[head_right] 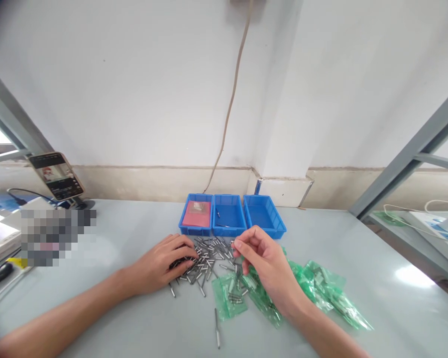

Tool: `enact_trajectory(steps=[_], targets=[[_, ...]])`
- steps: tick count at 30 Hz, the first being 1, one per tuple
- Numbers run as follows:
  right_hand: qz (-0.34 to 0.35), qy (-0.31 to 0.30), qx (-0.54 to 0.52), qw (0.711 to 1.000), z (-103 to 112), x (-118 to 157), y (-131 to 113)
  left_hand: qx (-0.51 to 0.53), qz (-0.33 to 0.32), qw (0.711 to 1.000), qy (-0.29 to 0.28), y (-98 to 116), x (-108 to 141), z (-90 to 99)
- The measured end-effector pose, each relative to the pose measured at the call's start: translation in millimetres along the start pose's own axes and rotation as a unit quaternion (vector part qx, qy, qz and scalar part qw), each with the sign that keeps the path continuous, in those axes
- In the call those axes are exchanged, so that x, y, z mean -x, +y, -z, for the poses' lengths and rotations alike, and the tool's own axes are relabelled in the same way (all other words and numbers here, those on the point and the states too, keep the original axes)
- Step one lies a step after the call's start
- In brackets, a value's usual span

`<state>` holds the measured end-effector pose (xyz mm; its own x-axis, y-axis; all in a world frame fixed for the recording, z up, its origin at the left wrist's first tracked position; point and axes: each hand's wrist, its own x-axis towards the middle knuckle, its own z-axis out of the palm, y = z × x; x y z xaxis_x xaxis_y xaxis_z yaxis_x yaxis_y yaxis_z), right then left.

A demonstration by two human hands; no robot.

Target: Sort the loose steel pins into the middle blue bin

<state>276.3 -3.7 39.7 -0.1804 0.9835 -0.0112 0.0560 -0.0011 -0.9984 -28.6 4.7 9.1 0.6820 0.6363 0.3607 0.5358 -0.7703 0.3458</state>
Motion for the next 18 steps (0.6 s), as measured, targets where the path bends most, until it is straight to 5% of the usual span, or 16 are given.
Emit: enact_trajectory(steps=[10, 18], targets=[[-0.082, -0.057, -0.073, 0.992, -7.1, -11.9, -15.5, 0.001, 0.006, 1.0, -0.006, -0.6, 1.0, -1.6], [-0.02, -0.042, -0.106, 0.993, -8.5, -24.3, -4.1, 0.001, 0.005, 1.0, -0.007, -0.3, 0.6, -0.8]])
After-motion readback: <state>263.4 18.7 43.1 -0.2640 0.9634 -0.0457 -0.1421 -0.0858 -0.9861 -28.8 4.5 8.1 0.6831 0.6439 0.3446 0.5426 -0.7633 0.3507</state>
